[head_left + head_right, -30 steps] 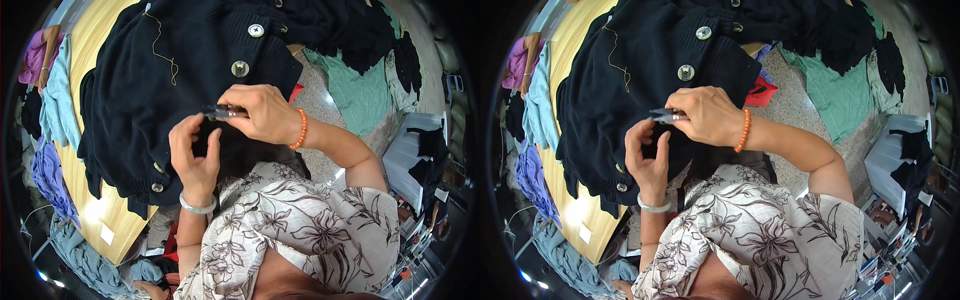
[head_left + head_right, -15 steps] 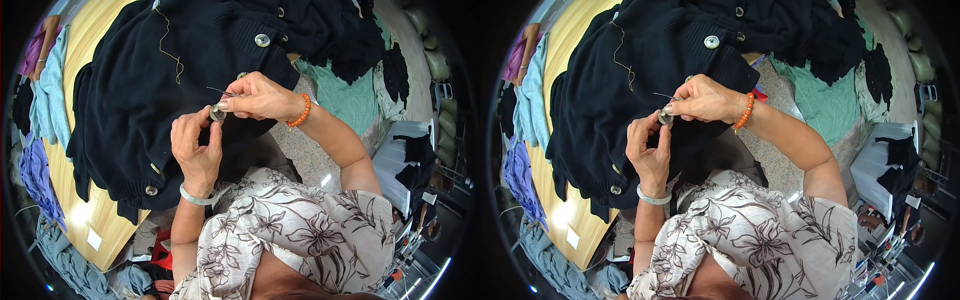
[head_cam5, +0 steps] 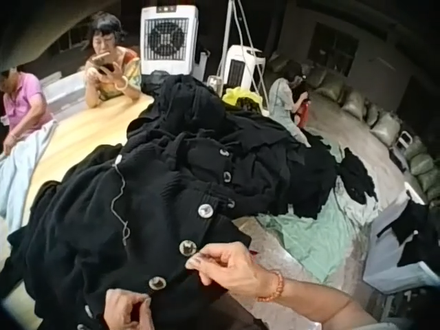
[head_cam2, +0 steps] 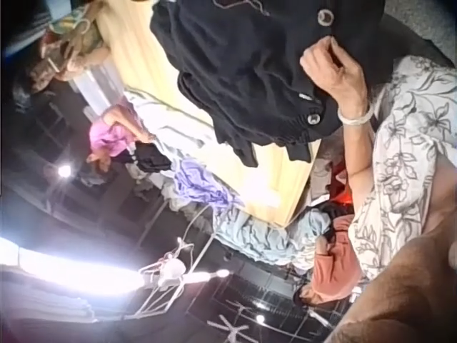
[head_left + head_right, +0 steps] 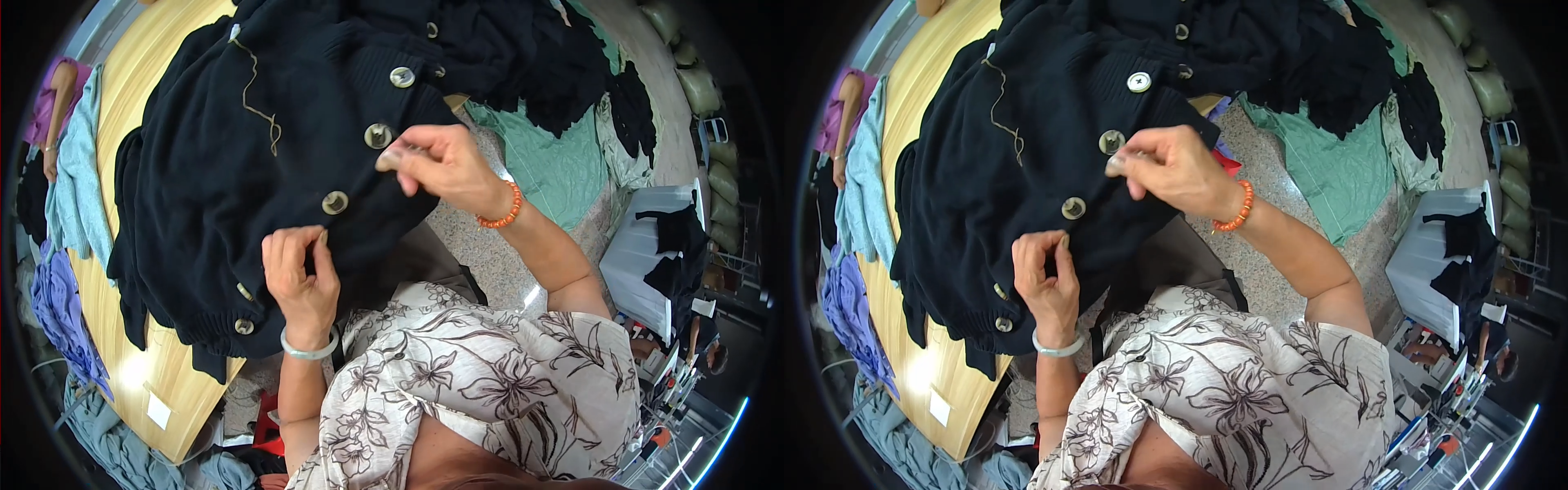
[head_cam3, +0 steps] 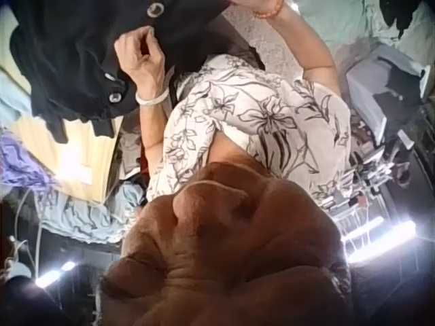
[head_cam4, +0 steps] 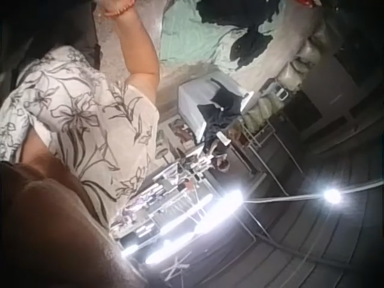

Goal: Trimming loose threads from buttons on a black knit garment using small scissors.

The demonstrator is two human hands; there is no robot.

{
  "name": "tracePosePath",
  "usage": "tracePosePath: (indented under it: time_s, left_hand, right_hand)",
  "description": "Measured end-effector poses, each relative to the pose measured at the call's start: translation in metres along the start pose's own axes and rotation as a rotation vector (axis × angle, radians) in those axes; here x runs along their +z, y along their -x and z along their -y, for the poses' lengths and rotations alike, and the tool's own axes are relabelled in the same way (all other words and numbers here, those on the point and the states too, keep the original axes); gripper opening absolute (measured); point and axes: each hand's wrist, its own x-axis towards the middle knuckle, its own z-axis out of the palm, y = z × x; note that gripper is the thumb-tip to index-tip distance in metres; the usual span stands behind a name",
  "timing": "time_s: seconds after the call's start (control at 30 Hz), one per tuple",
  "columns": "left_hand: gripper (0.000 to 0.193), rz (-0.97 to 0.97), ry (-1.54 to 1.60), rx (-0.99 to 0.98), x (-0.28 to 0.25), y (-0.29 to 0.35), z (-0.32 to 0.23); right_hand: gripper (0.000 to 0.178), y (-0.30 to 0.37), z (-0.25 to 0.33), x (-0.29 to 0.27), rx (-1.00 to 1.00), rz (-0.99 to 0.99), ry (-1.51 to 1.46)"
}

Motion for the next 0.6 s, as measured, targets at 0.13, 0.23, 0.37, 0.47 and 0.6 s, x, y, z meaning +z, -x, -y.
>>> tracePosePath:
  time_s: [0.13, 0.23, 0.37, 0.47, 0.6]
  left_hand:
    - [0.015, 0.06, -0.14, 0.016, -0.013, 0.008, 0.003]
    - [0.013, 0.054, -0.17, 0.037, -0.016, 0.005, 0.002]
    - [0.009, 0.075, -0.026, -0.095, -0.016, -0.007, -0.009]
    - [0.021, 0.064, 0.2, -0.175, -0.004, -0.023, -0.025]
    - [0.054, 0.168, 0.064, -0.046, 0.024, -0.053, -0.033]
  right_hand:
    - [0.014, -0.002, -0.002, -0.032, -0.178, -0.261, 0.343]
    - [0.019, -0.012, -0.009, -0.03, -0.198, -0.247, 0.252]
    - [0.027, -0.019, -0.013, -0.007, -0.142, -0.146, 0.261]
    - [0.02, -0.026, -0.016, 0.001, -0.192, -0.138, 0.397]
    - [0.019, -0.027, -0.015, -0.007, -0.075, -0.057, 0.304]
